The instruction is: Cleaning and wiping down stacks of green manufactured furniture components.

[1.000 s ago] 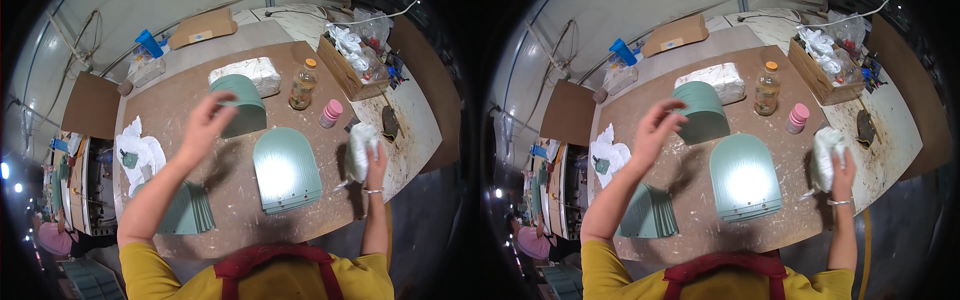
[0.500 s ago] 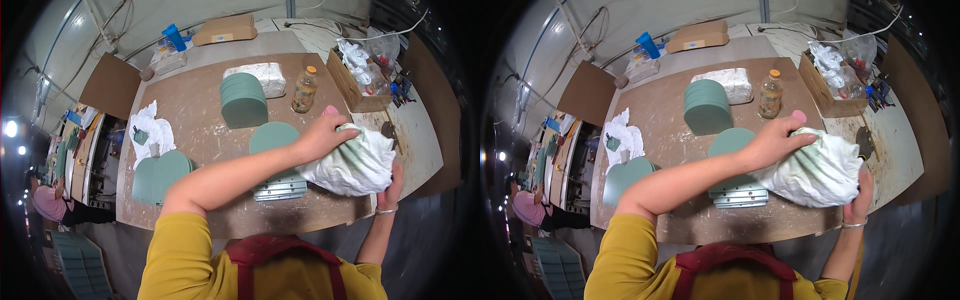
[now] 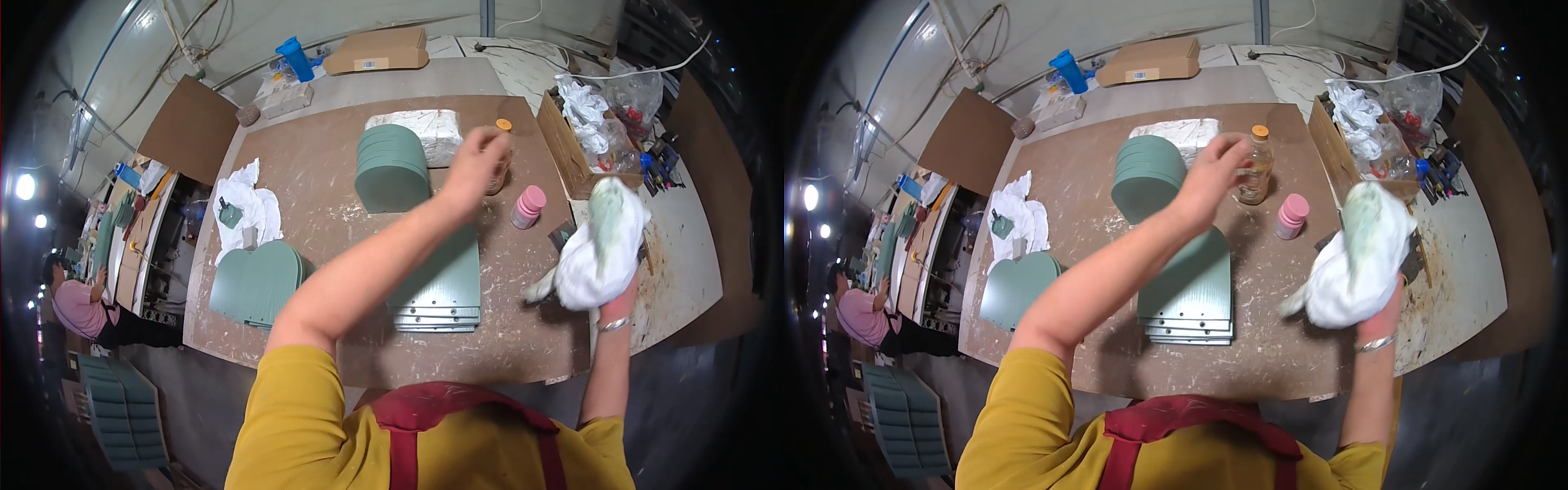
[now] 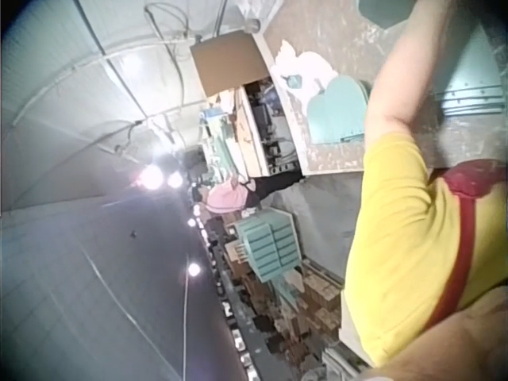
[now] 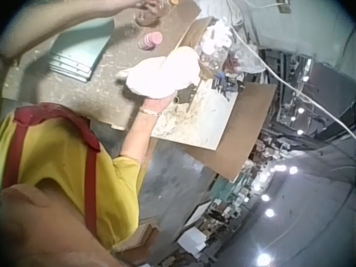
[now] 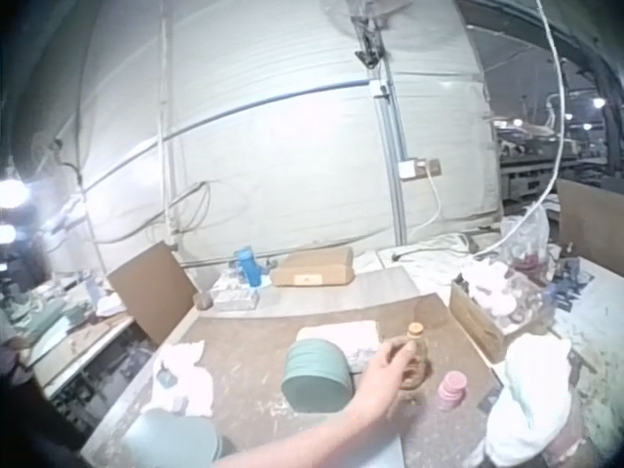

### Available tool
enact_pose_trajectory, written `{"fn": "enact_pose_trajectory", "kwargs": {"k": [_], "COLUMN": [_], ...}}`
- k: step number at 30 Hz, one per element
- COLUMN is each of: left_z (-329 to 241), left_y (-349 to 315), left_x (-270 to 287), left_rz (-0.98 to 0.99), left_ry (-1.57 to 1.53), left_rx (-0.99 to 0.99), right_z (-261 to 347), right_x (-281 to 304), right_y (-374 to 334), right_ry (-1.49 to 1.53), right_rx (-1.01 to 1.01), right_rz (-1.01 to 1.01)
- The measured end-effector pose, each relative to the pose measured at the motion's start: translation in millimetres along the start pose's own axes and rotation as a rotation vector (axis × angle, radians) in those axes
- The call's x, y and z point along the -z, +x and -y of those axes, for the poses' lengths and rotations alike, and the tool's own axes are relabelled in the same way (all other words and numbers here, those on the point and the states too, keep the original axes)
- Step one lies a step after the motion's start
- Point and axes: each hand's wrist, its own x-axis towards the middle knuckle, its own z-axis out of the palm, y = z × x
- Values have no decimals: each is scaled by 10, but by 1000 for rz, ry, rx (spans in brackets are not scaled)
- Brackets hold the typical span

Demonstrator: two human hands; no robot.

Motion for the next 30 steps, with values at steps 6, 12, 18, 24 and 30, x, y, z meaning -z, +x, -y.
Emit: {"fn": "enact_pose_trajectory", "kwargs": {"k": [6, 12, 18, 24, 30], "left_z": [721, 1032, 1395, 1524, 1332], "left_y": [682, 1140, 1365, 1199, 1138], "left_x": [243, 526, 117, 439, 309], "left_rz": [-199, -206, -138, -5, -164], "left_ry": [320, 394, 260, 409, 454], "left_rx": [-11, -131, -108, -182, -363], "right_z": [157, -519, -503, -461, -1072], "right_x": [391, -122, -143, -82, -30], "right_y": [346, -438, -917, -922, -1184], "right_ry": [551, -149, -507, -98, -457], "right_rx": [-8, -388, -77, -442, -332], "right_rz": [-34, 483, 663, 450, 242]}}
